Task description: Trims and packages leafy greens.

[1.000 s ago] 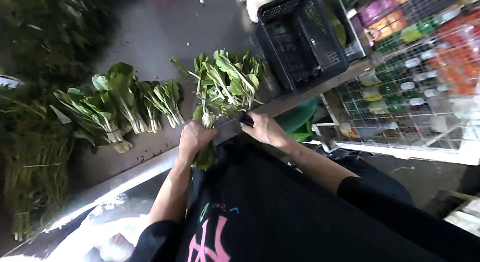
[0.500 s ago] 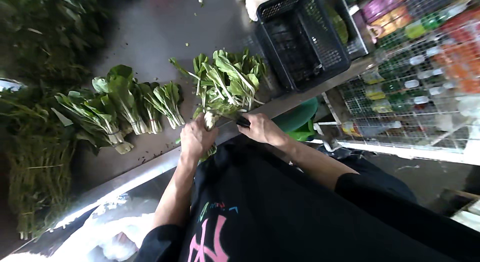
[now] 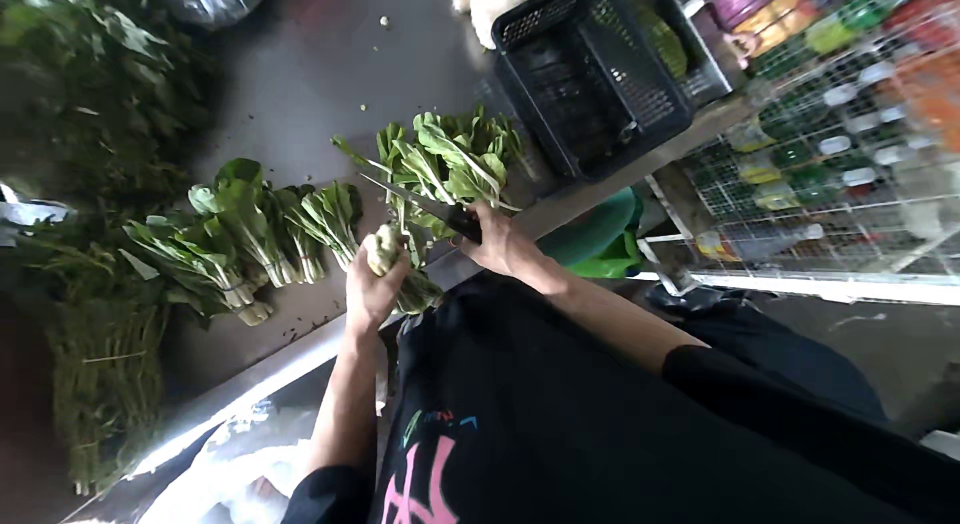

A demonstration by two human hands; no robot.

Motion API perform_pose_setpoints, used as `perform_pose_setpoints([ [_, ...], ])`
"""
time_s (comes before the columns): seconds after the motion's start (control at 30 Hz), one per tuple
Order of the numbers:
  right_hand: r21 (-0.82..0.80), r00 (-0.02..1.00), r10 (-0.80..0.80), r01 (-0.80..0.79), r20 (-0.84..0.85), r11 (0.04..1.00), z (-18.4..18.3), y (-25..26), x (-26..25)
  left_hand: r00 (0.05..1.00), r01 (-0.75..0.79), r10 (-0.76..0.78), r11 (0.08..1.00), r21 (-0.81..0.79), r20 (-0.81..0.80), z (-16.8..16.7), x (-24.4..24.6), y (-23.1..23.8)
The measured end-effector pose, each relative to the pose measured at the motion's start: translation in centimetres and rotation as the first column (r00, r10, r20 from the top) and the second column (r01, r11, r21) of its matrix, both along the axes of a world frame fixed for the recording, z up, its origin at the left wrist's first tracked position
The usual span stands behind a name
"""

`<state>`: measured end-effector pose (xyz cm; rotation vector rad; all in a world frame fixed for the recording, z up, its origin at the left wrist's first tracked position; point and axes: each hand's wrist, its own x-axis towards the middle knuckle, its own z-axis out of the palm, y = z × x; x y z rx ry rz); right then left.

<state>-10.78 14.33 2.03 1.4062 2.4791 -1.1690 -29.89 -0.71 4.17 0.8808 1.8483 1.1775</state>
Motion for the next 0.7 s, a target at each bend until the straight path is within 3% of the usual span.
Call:
perform_pose_setpoints([
  [0.07,0.023,0.998,0.058,-0.058,-0.007,0.998,-1.9,0.7,-0.8,0.956,-0.159,0.129,0.982,0.098,0.263,-0.4,-0.1,-0.4],
  [0.13,0.038,0.993,0.120,-0.120,0.004,0.992,-2.9,0.9,-1.8,0.858,-0.305,0.242,0.950,0.070,0.454,-0.2,-0.2,-0.9],
  [0.3,0.157,0.984,0.176,-0.170,-0.024,0.973,-5.4,-1.4,-3.4,0.668,-0.368,0.326,0.926,-0.084,0.669,0.5,-0.2,-2.7],
  [0.37,0.142,0.979,0.199,-0.193,-0.030,0.971,-6.4,-2.0,-3.4,0.615,-0.376,0.314,0.923,-0.081,0.723,0.3,0.1,-3.3],
  [0.5,0.067,0.965,0.173,-0.163,-0.199,0.984,-6.8,-1.2,-1.4,0.552,-0.398,0.208,0.917,0.036,0.807,-0.2,0.3,-5.0],
  [0.6,0.091,0.978,0.112,-0.097,-0.178,0.991,-6.3,1.5,0.9,0.577,-0.418,0.202,0.905,0.074,0.791,-0.6,0.0,-5.5],
  [0.7,0.217,0.962,0.226,-0.190,-0.151,0.957,-7.0,3.1,2.7,0.639,-0.390,0.313,0.919,-0.055,0.703,-0.7,-0.6,-5.6],
])
